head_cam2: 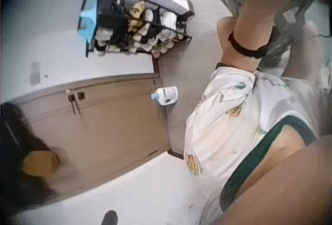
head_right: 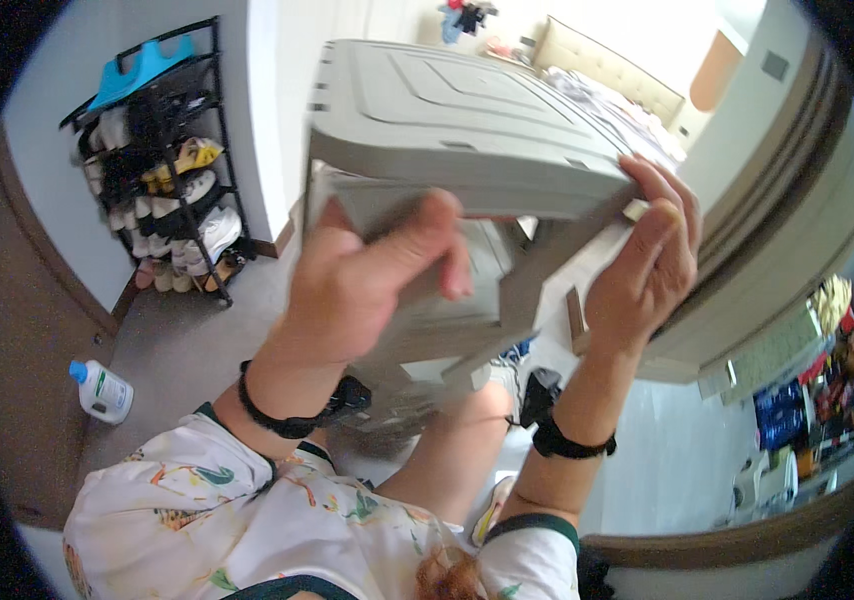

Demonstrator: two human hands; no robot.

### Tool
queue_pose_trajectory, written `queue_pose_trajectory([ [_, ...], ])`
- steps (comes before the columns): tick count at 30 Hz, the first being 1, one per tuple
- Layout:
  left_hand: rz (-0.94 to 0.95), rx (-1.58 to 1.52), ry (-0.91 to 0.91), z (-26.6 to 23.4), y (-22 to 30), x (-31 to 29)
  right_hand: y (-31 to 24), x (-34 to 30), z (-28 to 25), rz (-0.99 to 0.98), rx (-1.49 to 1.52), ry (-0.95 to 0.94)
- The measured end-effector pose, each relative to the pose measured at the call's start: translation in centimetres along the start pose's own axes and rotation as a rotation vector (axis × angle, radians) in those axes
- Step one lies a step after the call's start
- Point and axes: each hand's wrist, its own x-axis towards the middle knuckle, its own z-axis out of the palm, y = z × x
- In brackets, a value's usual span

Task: The person assembles a plastic step stool by snapping the side supports into the base and then attaching the top seat component.

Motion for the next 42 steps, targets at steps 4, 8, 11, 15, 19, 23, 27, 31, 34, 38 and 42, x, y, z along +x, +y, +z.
queue_pose_trajectory([
  [4,0.258,0.204,-0.047,-0.9,-0.3,0.0,-0.5,0.9,-0.6,-0.097,-0.101,-0.138],
  [8,0.440,0.477,0.014,-3.4,1.5,-2.9,-2.3,0.3,-1.1,-0.198,-0.291,-0.176],
  [11,0.736,0.796,0.244,-7.6,2.2,-3.5,-4.2,0.6,-0.2,-0.210,-0.209,-0.219],
  [15,0.357,0.494,0.349,-9.2,-1.4,-0.7,-9.3,4.0,1.8,-0.291,-0.181,-0.380],
  [19,0.083,0.330,0.223,-8.8,-2.1,0.6,-13.3,6.2,4.6,-0.118,-0.176,-0.779],
  [23,0.134,-0.092,0.224,-7.4,-2.4,0.7,-15.4,6.0,5.2,0.045,-0.297,-0.857],
  [27,0.053,-0.107,0.210,-6.6,-1.8,-0.1,-14.8,5.5,4.0,-0.054,-0.212,-0.826],
  [31,-0.053,0.029,0.200,-6.9,-0.3,-0.7,-15.0,5.6,3.8,-0.064,-0.222,-0.841],
  [34,-0.047,0.090,0.184,-6.7,-0.2,-0.6,-15.2,5.7,3.7,-0.088,-0.234,-0.829],
  [38,-0.009,0.050,0.228,-6.6,-0.7,-0.4,-15.3,5.8,3.7,-0.037,-0.266,-0.864],
  [42,-0.032,0.097,0.223,-7.2,-0.7,0.0,-14.4,6.2,4.5,-0.096,-0.116,-0.923],
])
